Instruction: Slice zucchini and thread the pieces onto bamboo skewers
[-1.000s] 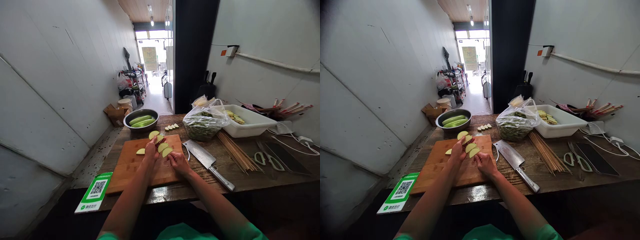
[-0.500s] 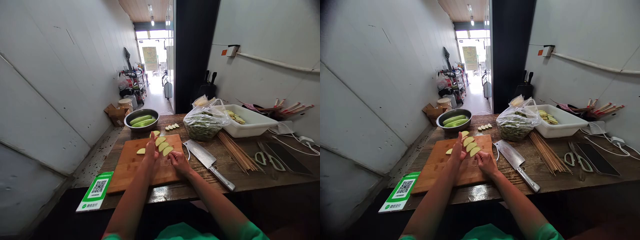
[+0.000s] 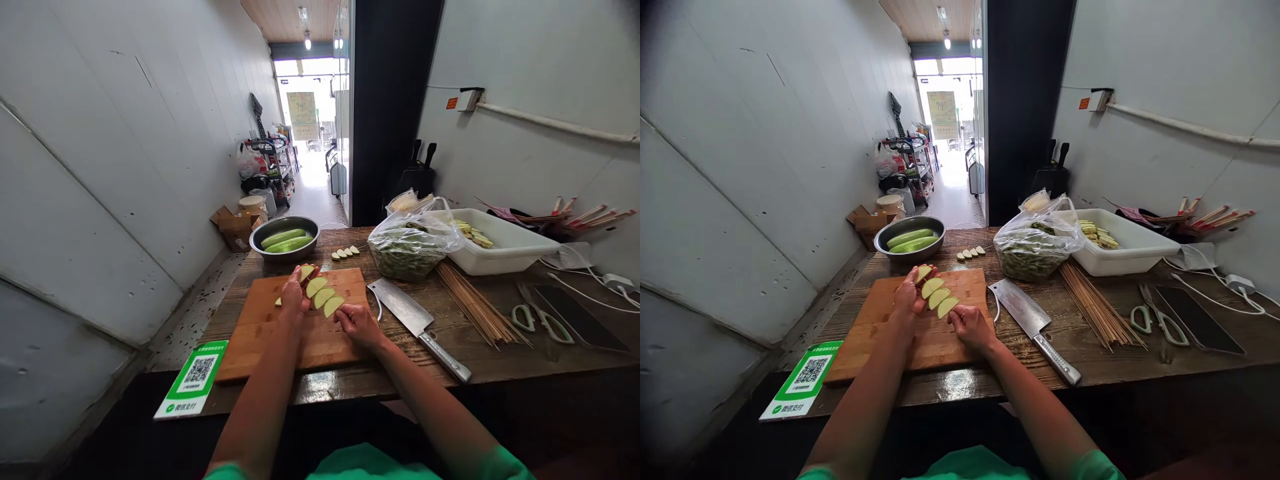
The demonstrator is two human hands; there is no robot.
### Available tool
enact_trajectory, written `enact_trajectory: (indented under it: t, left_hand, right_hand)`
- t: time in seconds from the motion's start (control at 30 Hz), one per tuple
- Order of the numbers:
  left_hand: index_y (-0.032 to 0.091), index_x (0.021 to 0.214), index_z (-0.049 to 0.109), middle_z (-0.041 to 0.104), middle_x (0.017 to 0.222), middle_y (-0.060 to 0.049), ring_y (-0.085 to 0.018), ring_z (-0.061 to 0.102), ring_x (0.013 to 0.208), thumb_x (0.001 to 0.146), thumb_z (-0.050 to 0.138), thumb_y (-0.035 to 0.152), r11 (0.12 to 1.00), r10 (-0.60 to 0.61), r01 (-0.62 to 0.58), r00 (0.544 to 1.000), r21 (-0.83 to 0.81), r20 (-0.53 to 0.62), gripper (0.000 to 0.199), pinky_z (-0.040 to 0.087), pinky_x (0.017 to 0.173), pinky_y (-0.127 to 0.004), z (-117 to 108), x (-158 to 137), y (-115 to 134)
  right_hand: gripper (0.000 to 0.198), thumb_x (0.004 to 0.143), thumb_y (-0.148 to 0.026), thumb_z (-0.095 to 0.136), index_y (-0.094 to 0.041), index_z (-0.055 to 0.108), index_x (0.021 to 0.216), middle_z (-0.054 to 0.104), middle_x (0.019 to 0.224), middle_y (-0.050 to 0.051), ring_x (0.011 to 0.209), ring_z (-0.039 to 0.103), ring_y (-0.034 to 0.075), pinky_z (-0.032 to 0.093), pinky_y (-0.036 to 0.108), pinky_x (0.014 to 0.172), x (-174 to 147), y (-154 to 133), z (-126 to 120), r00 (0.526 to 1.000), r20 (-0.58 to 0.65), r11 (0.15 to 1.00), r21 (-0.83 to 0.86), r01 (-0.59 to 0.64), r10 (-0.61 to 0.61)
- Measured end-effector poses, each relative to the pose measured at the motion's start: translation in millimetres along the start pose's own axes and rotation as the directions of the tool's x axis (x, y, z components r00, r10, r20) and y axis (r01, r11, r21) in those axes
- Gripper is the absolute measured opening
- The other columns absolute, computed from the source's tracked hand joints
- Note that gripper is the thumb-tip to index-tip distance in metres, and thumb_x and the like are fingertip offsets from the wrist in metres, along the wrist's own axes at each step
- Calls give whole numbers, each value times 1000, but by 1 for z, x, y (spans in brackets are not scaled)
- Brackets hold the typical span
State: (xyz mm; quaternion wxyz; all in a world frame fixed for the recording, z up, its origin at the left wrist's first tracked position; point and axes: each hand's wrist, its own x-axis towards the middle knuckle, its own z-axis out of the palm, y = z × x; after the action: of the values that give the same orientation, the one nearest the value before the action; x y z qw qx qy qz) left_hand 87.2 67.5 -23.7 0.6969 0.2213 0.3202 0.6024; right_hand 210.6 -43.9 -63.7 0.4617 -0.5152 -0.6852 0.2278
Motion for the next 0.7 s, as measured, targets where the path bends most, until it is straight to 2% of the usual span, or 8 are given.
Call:
enact_trajectory:
  t: [0.27,0.4,0.5,0.6,0.7]
  left_hand:
    - [12,84,58,65,75,-7,-16,62,69,78,53,23,996,-40,35,997,76,67,14,49,66,-29,3,-3,-7]
    - [14,93,55,64,81,-8,-18,62,72,80,53,40,996,-41,32,993,88,109,29,50,67,-32,2,-6,-7]
    - [15,99,50,63,88,-10,-20,62,77,84,39,53,991,-97,85,989,99,115,43,50,67,-36,3,-8,-1]
    - [17,105,45,61,93,-9,-18,61,81,88,33,45,986,-76,71,997,151,29,35,50,71,-36,7,-12,11]
    - [22,106,46,59,99,-5,-15,59,88,86,44,26,980,-33,33,999,195,-5,21,48,81,-36,13,-27,29]
  right_hand:
    - [23,81,-18,43,-15,59,65,49,52,-2,47,41,8,29,19,47,0,-1,0,1000,-3,1000,8,-25,25]
    - [24,83,-21,43,-15,60,66,49,52,-2,47,41,9,29,19,47,0,0,1,999,-36,999,27,-31,32]
    - [26,83,-23,42,-15,60,66,47,51,-3,47,41,9,29,19,47,1,1,3,997,-67,999,40,-33,36]
    - [28,84,-25,42,-16,59,65,46,50,-3,47,41,9,30,19,48,2,1,4,993,-111,997,60,-42,49]
    - [30,84,-27,41,-16,60,64,44,48,-3,47,42,9,32,19,48,4,-4,-1,981,-168,993,82,-88,100]
